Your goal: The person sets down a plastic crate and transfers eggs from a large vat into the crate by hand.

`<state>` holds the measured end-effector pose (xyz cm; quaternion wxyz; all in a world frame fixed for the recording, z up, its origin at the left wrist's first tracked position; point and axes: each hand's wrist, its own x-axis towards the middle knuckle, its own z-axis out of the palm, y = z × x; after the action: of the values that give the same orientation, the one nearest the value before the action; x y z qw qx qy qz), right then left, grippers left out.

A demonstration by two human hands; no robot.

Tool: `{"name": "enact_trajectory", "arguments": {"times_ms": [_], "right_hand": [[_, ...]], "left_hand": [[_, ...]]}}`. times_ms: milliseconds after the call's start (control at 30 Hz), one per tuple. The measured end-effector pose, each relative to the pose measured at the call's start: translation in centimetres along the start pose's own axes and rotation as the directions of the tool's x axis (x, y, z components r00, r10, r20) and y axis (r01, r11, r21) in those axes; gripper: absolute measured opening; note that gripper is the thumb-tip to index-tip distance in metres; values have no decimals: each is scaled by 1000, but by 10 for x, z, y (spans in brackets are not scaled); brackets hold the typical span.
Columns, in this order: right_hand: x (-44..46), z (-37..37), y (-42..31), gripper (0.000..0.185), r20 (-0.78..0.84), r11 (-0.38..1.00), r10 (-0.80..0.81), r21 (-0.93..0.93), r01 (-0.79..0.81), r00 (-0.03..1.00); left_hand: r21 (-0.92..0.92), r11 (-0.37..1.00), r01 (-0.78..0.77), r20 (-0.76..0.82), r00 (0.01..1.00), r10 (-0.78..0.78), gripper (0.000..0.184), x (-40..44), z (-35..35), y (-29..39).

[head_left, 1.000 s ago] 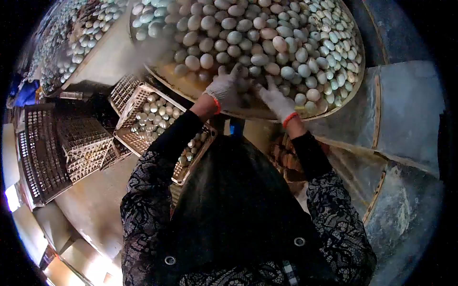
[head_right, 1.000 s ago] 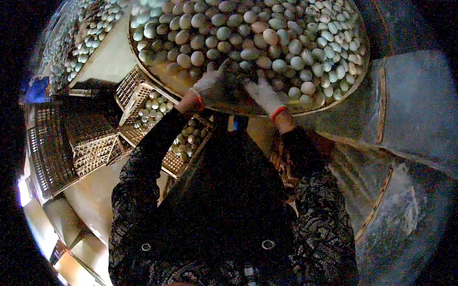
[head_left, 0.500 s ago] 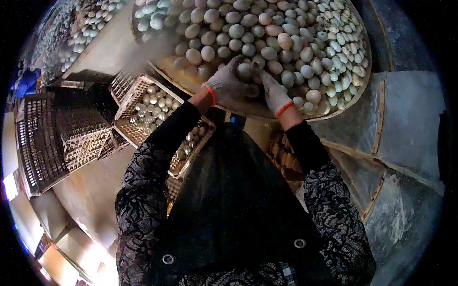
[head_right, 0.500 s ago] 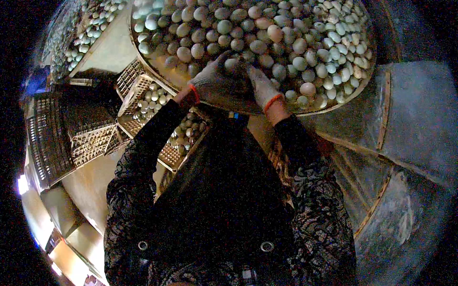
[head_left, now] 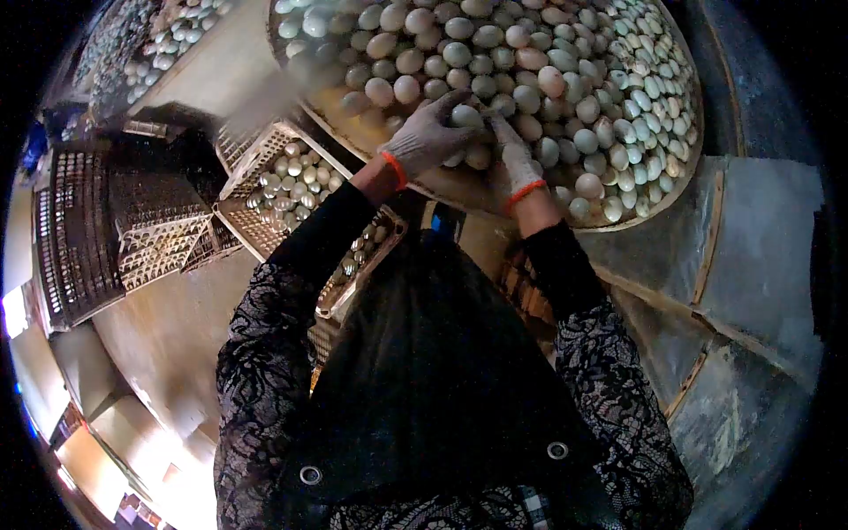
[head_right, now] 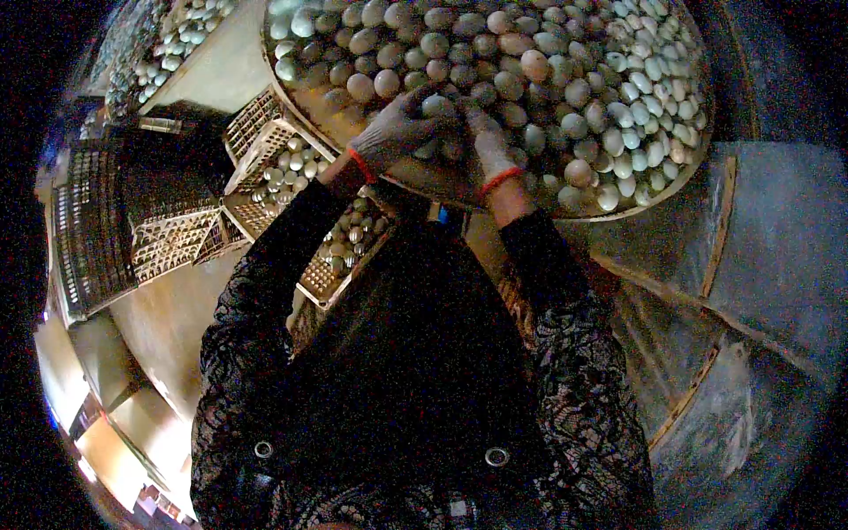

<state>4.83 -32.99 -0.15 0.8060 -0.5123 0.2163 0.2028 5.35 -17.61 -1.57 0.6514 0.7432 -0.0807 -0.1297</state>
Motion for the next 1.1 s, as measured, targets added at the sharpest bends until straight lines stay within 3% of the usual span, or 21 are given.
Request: {"name": "enact_trajectory", "arguments": {"times_ms": [67, 167, 233, 267, 300, 367, 400, 433, 500, 533, 633, 667, 700, 767, 833, 867, 900, 933, 967, 1067, 1100], "right_hand": [[26, -20, 10, 48, 14, 1000, -22, -15, 22, 1000], [5, 3, -5, 46, 103, 971, -184, -138, 197, 977], [-14, 28, -17, 45, 220, 906, -296, -244, 346, 930], [-24, 42, -22, 45, 301, 850, -346, -300, 433, 889], [-32, 57, -25, 45, 397, 764, -395, -360, 536, 829], [-42, 85, -31, 43, 695, 407, -468, -379, 831, 546], [-48, 102, -35, 43, 780, 277, -456, -333, 902, 428], [-63, 125, -39, 49, 643, 771, -278, -294, 565, 714], [-72, 157, -19, 57, 544, 987, 72, -157, 17, 836], [-70, 165, 4, 40, 648, 947, -130, -143, 288, 751], [-64, 194, 57, 34, 742, 903, -200, -114, 414, 640], [-63, 198, 76, 34, 705, 959, -37, -175, 225, 708], [-60, 197, 96, 33, 655, 973, 132, -229, 28, 744], [-24, 172, 172, 32, 669, 970, 225, -223, -98, 708], [2, 138, 228, 31, 681, 933, 258, -360, 6, 685], [9, 126, 248, 31, 683, 914, 272, -403, 39, 678], [8, 119, 260, 32, 479, 889, 422, -386, -247, 770], [13, 106, 277, 34, 257, 813, 574, -292, -504, 777], [23, 90, 299, 34, 238, 807, 582, -292, -514, 778], [71, 20, 378, 43, 316, 824, 504, -454, -338, 804], [77, 13, 385, 46, 326, 820, 493, -484, -305, 807]], "left_hand": [[28, 999, -17, -41, 999, 18, 76, -11, -2, 18], [30, 998, 46, -39, 998, -45, 54, -27, -14, 51], [445, 872, -201, -173, 937, 304, 55, -36, -26, 57], [285, 946, -155, -189, 958, 214, 56, -50, -33, 80], [257, 954, -151, -239, 947, 215, 55, -53, -41, 80], [118, 977, -175, -287, 936, 202, 66, -73, -64, 84], [442, 881, -169, -386, 851, 357, 62, -95, -72, 103], [444, 883, -153, -404, 846, 349, 62, -108, -80, 110], [78, 994, -80, -467, 878, 107, 89, -131, -97, 114], [-18, 994, -109, -454, 887, 89, 57, -154, -109, 99], [88, 996, -8, -656, 752, 64, 65, -198, -122, 60], [-156, 988, -7, -644, 759, -96, 65, -211, -119, 55], [8, 997, 73, -689, 723, -47, 65, -223, -123, 14], [-277, 934, 226, -633, 689, -354, 64, -239, -115, -10], [-370, 912, 179, -620, 683, -386, 65, -250, -103, -84], [-411, 866, 283, -515, 712, -478, 65, -252, -101, -101], [-441, 838, 322, -491, 695, -526, 69, -252, -96, -121], [-338, 846, 411, -481, 697, -531, 72, -248, -92, -139], [-231, 839, 492, -465, 702, -540, 75, -242, -91, -156], [-329, 863, 383, -342, 804, -487, 77, -225, -71, -274], [-175, 838, 516, -288, 787, -545, 76, -215, -78, -273]]}}
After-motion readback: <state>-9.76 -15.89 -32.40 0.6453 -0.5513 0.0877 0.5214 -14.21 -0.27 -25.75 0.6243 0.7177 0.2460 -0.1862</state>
